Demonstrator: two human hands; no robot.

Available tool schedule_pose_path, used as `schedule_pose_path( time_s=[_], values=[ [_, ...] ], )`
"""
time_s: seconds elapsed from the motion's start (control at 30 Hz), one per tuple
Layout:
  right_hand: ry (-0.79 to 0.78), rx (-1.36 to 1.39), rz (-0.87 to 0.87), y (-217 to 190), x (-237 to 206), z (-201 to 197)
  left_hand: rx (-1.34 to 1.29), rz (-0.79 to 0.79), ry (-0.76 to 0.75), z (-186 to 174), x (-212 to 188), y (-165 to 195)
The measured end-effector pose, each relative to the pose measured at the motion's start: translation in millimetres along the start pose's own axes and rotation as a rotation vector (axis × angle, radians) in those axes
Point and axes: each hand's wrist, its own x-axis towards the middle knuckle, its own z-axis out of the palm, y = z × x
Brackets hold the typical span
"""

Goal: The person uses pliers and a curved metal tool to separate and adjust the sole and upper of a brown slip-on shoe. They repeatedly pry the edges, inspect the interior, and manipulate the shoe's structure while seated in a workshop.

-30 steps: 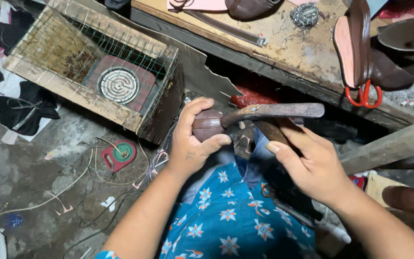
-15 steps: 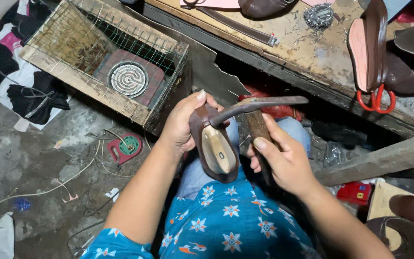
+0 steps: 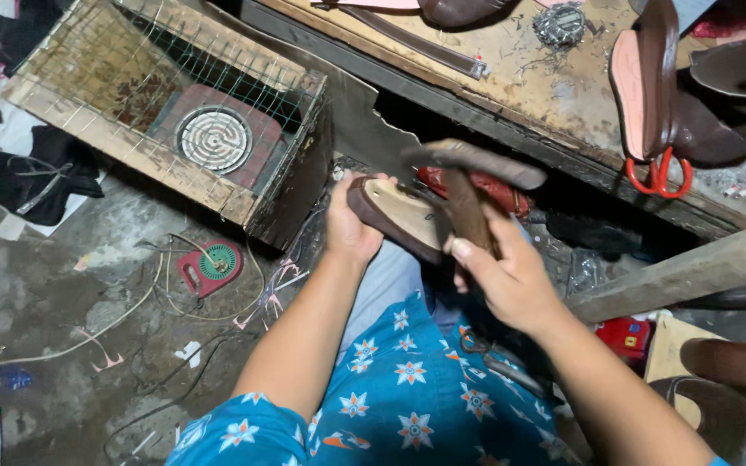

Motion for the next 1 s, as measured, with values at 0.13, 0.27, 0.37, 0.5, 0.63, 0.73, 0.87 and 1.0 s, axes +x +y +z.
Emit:
schedule_pose_path(
  time_s=[0.13,0.27,0.37,0.5,0.63,0.73,0.87,1.0],
  values=[
    [0.019,-0.234,0.188,2,-9,-3,0.269,0.082,-0.035,-5,2,10],
    [0.057,-0.277,-0.009,-20,-31,-11,0.491,0.167,-0.026,-5,-1,12],
    [0.084,0.119,-0.357,-40,-61,-17,0.551,0.205,-0.004,-2,-1,10],
    [0.18,0.138,-0.842,-25,-56,-6,0.583,0.282,-0.041,0,-1,6],
    [0.135,-0.8,-0.105,23,-14,22,0.618,0.346,-0.074,-4,-4,4],
    [0.182,-0.647,-0.191,36,-27,14,0.56,0.289,0.017,-7,-5,6],
    [0.301,-0.557,-0.236,41,-22,-11,0.697,0.216,0.275,-3,-2,8],
    [0.297,-0.218,-0.048,51,-12,-24,1.356,0.304,0.169,-5,-5,10]
  ],
)
